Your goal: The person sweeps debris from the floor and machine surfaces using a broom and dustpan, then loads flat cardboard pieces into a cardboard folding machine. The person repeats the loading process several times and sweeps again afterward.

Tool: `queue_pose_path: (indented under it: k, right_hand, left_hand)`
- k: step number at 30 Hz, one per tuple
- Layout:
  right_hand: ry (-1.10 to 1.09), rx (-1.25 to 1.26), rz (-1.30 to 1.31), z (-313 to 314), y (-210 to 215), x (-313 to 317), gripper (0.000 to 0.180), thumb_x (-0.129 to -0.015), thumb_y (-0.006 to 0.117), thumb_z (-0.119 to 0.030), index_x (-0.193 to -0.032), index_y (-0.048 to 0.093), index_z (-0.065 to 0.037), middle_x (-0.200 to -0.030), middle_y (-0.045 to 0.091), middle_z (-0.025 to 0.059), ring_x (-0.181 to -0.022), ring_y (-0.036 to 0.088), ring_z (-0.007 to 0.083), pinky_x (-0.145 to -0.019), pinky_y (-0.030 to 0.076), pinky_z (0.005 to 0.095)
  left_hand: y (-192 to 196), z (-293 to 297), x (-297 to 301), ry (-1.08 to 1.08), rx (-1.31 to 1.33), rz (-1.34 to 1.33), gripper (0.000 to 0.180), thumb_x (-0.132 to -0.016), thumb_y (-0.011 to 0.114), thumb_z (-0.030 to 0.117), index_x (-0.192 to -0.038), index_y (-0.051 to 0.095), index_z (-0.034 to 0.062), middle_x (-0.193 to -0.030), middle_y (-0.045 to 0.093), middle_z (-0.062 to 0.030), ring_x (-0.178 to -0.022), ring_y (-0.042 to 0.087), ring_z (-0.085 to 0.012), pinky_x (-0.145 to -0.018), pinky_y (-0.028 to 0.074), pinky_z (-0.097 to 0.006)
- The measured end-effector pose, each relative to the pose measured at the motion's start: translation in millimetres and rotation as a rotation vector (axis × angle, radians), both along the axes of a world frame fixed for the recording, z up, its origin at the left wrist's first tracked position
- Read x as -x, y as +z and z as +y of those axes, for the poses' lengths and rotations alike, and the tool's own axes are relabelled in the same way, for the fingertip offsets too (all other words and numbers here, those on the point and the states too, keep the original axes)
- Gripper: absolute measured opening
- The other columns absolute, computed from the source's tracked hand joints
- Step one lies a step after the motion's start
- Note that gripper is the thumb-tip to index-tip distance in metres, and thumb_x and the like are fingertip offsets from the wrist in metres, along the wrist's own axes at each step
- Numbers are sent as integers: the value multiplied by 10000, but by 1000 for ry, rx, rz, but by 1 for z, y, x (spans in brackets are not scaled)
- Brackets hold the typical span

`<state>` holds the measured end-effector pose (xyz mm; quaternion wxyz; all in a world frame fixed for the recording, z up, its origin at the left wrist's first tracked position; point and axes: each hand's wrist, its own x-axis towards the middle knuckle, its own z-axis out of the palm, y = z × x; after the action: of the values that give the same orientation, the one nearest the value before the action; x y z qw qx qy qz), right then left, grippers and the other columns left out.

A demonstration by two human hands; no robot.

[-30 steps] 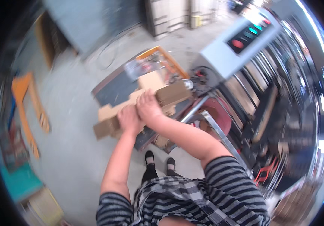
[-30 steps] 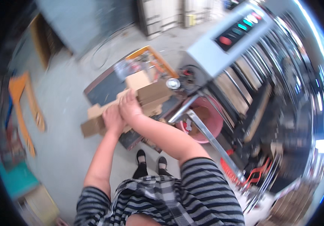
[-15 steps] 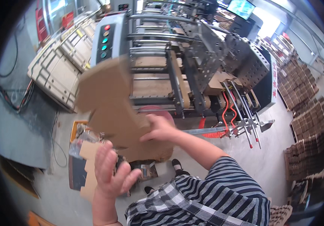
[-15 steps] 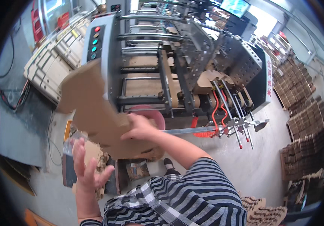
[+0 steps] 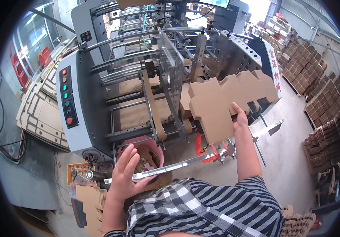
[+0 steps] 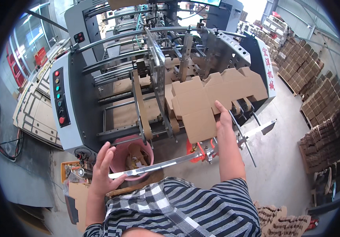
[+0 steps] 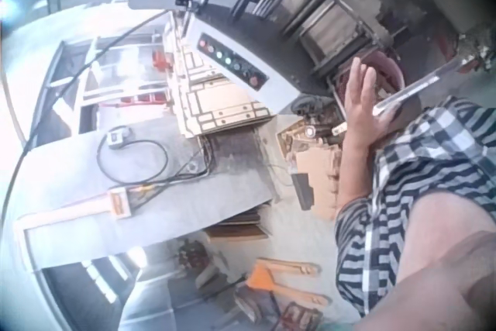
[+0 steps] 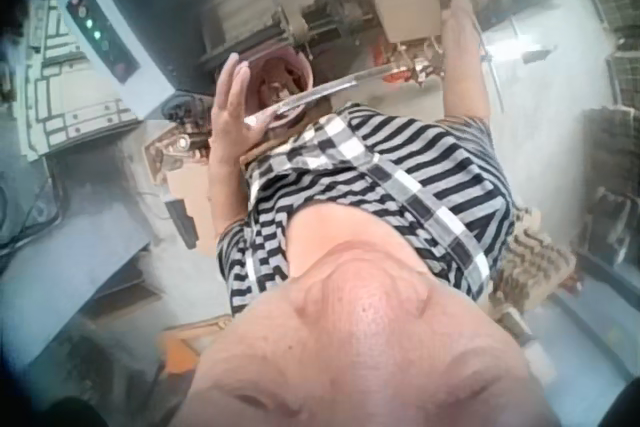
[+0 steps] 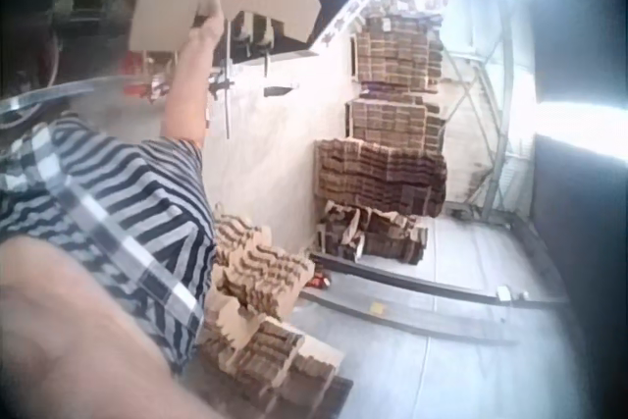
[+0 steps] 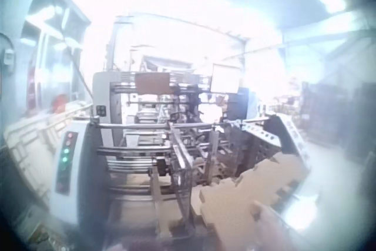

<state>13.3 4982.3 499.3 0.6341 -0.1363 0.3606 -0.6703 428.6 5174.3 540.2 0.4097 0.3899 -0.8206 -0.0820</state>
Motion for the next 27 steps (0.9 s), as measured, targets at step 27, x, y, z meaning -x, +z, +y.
queue_pose_path:
  k: [27]
  right_hand:
    - [80, -180, -34, -238, -56, -22, 404, -751, 682, -103, -1111, 507, -49, -1011, 607, 140, -922, 594, 327, -805, 491, 529]
  left_hand:
    - [-43, -84, 63, 15, -558, -245, 870, -633, 776, 225, -1356, 310, 97, -1387, 310, -157, -1155, 454, -357, -941, 411, -394]
